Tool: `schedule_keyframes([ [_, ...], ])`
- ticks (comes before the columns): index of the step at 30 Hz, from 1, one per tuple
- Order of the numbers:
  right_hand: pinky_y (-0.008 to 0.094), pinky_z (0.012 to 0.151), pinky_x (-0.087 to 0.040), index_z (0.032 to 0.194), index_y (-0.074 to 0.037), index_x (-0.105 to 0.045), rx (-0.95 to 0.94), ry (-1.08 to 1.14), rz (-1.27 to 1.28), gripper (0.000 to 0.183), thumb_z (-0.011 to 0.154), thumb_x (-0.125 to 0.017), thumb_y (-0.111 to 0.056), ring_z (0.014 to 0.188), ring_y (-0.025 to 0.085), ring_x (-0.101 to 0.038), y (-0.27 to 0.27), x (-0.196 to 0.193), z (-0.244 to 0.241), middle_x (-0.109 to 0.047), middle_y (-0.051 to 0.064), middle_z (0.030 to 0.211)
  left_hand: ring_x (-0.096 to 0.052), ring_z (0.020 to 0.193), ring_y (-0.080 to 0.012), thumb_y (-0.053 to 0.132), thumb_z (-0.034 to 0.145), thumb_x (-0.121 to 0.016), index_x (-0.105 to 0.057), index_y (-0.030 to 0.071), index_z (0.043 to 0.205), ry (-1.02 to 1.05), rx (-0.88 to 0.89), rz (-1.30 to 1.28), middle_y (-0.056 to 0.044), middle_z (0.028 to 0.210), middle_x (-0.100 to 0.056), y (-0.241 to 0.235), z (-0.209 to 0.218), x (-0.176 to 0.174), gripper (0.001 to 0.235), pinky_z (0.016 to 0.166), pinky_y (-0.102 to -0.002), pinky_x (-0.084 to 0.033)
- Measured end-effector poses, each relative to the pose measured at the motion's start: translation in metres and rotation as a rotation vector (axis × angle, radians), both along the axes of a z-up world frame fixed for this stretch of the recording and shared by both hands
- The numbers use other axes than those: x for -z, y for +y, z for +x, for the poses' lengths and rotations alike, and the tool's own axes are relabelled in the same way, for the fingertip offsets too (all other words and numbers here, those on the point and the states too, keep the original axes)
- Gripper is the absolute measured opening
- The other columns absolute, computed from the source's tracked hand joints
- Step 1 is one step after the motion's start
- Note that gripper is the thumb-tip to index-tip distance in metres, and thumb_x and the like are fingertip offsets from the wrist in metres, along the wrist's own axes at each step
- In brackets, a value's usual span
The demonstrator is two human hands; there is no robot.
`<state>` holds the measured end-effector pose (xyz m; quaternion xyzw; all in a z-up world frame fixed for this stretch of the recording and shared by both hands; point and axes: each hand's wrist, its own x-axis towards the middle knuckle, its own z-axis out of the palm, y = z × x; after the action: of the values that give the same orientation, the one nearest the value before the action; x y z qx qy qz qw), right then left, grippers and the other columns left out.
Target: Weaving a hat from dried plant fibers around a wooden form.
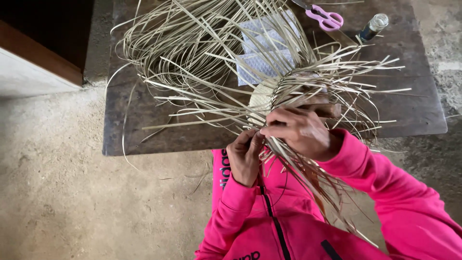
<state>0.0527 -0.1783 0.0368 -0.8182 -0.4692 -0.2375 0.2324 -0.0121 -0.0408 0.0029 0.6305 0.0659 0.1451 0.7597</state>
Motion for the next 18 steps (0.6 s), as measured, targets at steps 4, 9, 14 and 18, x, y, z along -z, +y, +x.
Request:
schedule_keyframes([
  [4, 0.026, 0.058, -0.050, 0.080, -0.012, -0.069, -0.160, 0.325, 0.116, 0.008, 0.085, -0.062, -0.014, 0.064, 0.017, -0.059, 0.013, -0.019, 0.019, -0.058, 0.003, 0.080, -0.040, 0.054, -0.0084, 0.013, 0.084, -0.066, -0.065, 0.001, 0.072, -0.032, -0.021, 0.070, -0.002, 0.049, -0.048, 0.001, -0.002, -0.012, 0.017, 0.049, -0.023, -0.041],
  [9, 0.028, 0.054, -0.050, 0.079, -0.011, -0.070, -0.108, 0.332, -0.209, 0.019, 0.077, -0.067, -0.030, 0.063, 0.015, -0.058, 0.015, -0.027, 0.024, -0.058, 0.000, 0.077, -0.040, 0.054, -0.0063, 0.015, 0.084, -0.067, -0.064, 0.002, 0.070, -0.044, -0.023, 0.058, 0.000, 0.048, -0.047, 0.003, 0.000, -0.001, 0.019, 0.049, -0.020, -0.039],
  [14, 0.027, 0.053, -0.050, 0.077, -0.013, -0.071, -0.094, 0.434, -0.267, 0.020, 0.077, -0.065, -0.032, 0.060, 0.013, -0.057, 0.021, -0.026, 0.026, -0.057, -0.004, 0.071, -0.048, 0.050, -0.0117, 0.013, 0.086, -0.063, -0.064, 0.001, 0.072, -0.085, -0.022, 0.261, -0.010, 0.052, -0.054, 0.011, -0.001, -0.016, 0.018, 0.049, -0.026, -0.044],
  [18, 0.032, 0.051, -0.049, 0.077, -0.012, -0.070, -0.150, 0.426, -0.143, 0.019, 0.080, -0.064, -0.030, 0.060, 0.017, -0.057, 0.019, -0.038, 0.017, -0.055, -0.001, 0.072, -0.047, 0.054, -0.0131, 0.004, 0.082, -0.060, -0.062, 0.002, 0.070, -0.076, 0.062, 0.199, -0.009, 0.053, -0.052, 0.013, 0.001, -0.005, 0.013, 0.051, -0.027, -0.043],
])
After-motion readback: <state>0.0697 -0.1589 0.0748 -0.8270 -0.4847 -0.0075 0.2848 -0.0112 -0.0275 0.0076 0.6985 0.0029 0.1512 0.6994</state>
